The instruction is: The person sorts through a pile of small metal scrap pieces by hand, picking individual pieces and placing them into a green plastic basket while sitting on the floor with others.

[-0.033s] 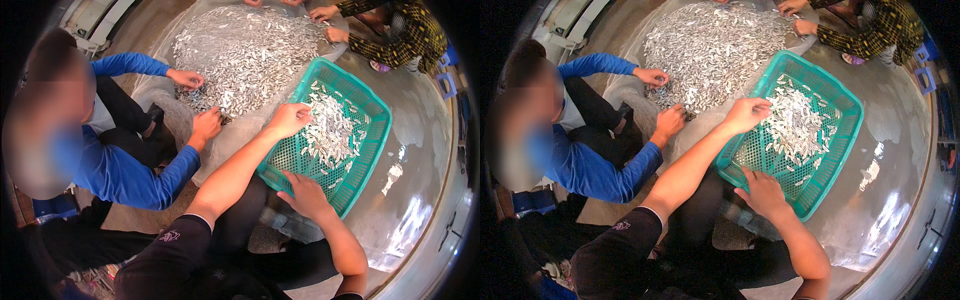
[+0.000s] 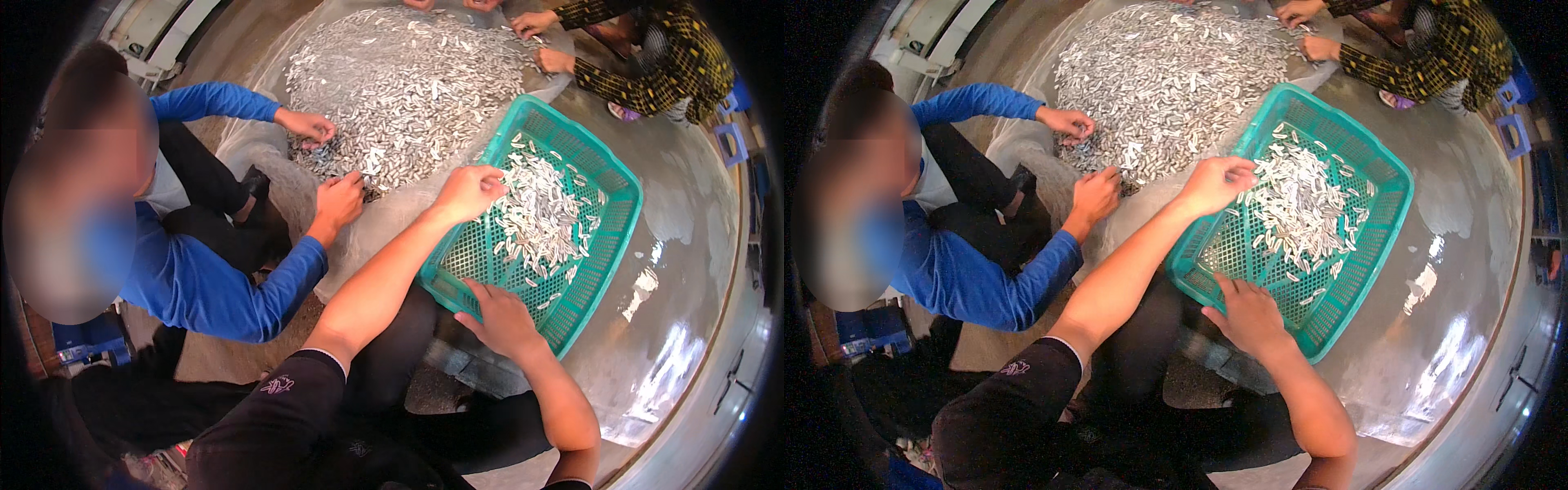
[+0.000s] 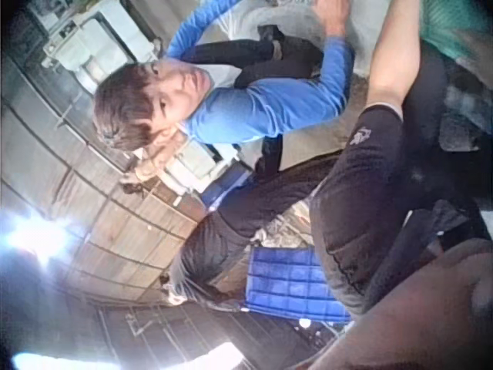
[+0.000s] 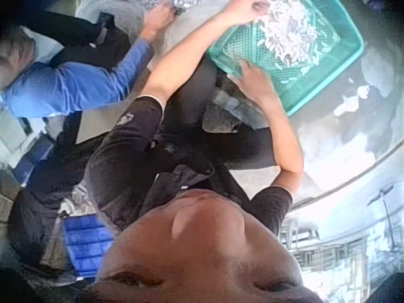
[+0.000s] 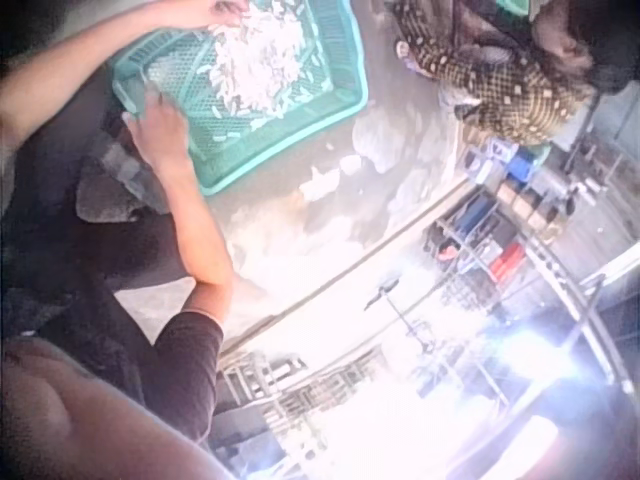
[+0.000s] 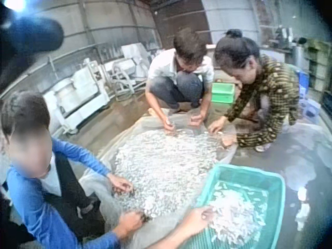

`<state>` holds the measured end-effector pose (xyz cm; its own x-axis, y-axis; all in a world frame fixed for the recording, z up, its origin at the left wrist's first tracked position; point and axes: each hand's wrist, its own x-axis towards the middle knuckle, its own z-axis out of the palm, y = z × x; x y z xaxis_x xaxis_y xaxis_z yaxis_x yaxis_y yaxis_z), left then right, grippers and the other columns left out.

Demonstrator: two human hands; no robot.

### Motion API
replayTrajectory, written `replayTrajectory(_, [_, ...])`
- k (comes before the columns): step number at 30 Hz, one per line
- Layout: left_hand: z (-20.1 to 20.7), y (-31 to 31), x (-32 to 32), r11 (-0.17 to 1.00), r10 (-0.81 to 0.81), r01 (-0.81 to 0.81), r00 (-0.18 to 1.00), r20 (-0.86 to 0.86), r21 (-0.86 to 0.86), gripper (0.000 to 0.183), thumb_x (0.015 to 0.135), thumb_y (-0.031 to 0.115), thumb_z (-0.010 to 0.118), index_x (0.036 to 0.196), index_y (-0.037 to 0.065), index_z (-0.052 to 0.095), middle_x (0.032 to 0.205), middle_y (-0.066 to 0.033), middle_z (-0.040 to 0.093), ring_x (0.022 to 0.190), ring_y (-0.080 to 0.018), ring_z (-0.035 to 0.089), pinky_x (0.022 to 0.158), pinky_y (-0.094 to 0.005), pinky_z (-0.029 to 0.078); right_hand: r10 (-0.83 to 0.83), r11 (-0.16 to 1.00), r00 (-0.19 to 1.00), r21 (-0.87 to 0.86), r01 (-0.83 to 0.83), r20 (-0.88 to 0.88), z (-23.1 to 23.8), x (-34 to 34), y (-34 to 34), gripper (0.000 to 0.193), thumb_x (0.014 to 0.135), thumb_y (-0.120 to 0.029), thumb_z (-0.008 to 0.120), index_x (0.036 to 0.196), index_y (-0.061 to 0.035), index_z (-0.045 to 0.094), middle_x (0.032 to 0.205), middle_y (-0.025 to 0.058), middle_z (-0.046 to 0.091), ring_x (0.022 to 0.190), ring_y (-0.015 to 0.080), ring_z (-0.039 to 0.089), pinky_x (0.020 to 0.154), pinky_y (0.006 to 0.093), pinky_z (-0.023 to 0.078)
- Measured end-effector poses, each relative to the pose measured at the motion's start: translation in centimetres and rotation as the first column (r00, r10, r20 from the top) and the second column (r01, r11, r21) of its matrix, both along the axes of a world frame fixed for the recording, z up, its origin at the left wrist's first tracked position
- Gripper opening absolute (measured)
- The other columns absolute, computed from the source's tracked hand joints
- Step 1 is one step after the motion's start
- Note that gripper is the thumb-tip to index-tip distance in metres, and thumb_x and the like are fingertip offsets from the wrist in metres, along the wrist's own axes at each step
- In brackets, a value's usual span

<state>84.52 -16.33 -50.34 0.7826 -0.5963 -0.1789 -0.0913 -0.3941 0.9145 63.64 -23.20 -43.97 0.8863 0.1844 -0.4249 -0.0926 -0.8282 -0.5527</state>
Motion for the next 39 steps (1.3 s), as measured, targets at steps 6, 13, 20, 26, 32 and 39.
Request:
replayTrajectory(6, [-1.8,5.4,5.4,0.949,0.126,-0.231,0.9,0.416,0.213,0.043,0.078,0.026,0.07,0.115,0.004,0.062,0.11,-0.0177,0.065,0.102,-0.034,0.062,0.088,-0.0414,0.05,0.09,0.978,0.996,-0.186,-0.093,-0.029,-2.4,0.3,1.2,0.065,0.087,-0.04,0.062,0.136,-0.0022,0.041,0.118,0.0172,0.059,0.109,0.0311,0.057,0.094,0.0425,0.044])
replayTrajectory(13, [-3.4,5.4,18.6,0.573,-0.314,-0.34,0.75,0.582,0.746,0.072,0.074,0.038,0.075,0.134,0.01,0.047,0.145,-0.0157,0.036,0.132,-0.039,0.035,0.106,-0.055,0.031,0.17,0.832,0.949,-0.478,-0.282,-0.265,-5.9,-1.3,5.0,0.049,0.088,-0.019,0.054,0.134,-0.004,0.046,0.103,0.0133,0.067,0.101,0.0285,0.063,0.09,0.0409,0.046])
replayTrajectory(20, [-5.4,5.3,20.3,0.539,-0.482,-0.198,0.724,0.493,0.819,0.075,0.074,0.033,0.075,0.138,0.014,0.041,0.136,-0.0148,0.043,0.124,-0.0375,0.045,0.097,-0.0493,0.044,0.135,0.834,0.976,-0.512,-0.206,-0.172,-5.8,-2.2,5.0,0.044,0.087,-0.016,0.05,0.13,-0.0047,0.052,0.095,0.012,0.068,0.092,0.0266,0.063,0.083,0.0393,0.047])
replayTrajectory(26, [-6.2,6.8,16.8,0.414,-0.703,-0.029,0.624,0.34,0.91,0.036,0.083,0.014,0.058,0.118,0.007,0.061,0.123,-0.0175,0.051,0.111,-0.0367,0.055,0.085,-0.0445,0.053,0.129,0.828,0.977,-0.523,-0.2,-0.169,-5.8,-1.7,5.4,0.045,0.087,-0.016,0.051,0.13,-0.0043,0.052,0.097,0.0112,0.067,0.093,0.0263,0.063,0.085,0.039,0.046])
replayTrajectory(32, [-2.5,7.7,18.1,0.379,-0.766,0.332,0.636,0.092,0.864,0.025,0.073,0.005,0.063,0.095,0.01,0.072,0.095,-0.0158,0.07,0.088,-0.0295,0.067,0.08,-0.0377,0.053,0.169,0.82,0.969,-0.52,-0.239,-0.179,-5.9,-1.4,5.1,0.046,0.088,-0.016,0.05,0.133,-0.0045,0.05,0.104,0.0105,0.066,0.096,0.025,0.063,0.087,0.0389,0.045])
replayTrajectory(39, [1.2,8.6,18.8,0.724,-0.424,0.364,0.905,-0.037,0.586,0.03,0.077,0.013,0.068,0.108,0.011,0.069,0.096,-0.0106,0.069,0.077,-0.0191,0.067,0.058,-0.0334,0.057,0.185,0.844,0.969,-0.478,-0.243,-0.166,-5.6,-1.4,4.5,0.049,0.086,-0.016,0.054,0.133,-0.0038,0.049,0.105,0.0109,0.065,0.099,0.0262,0.064,0.092,0.0383,0.046])
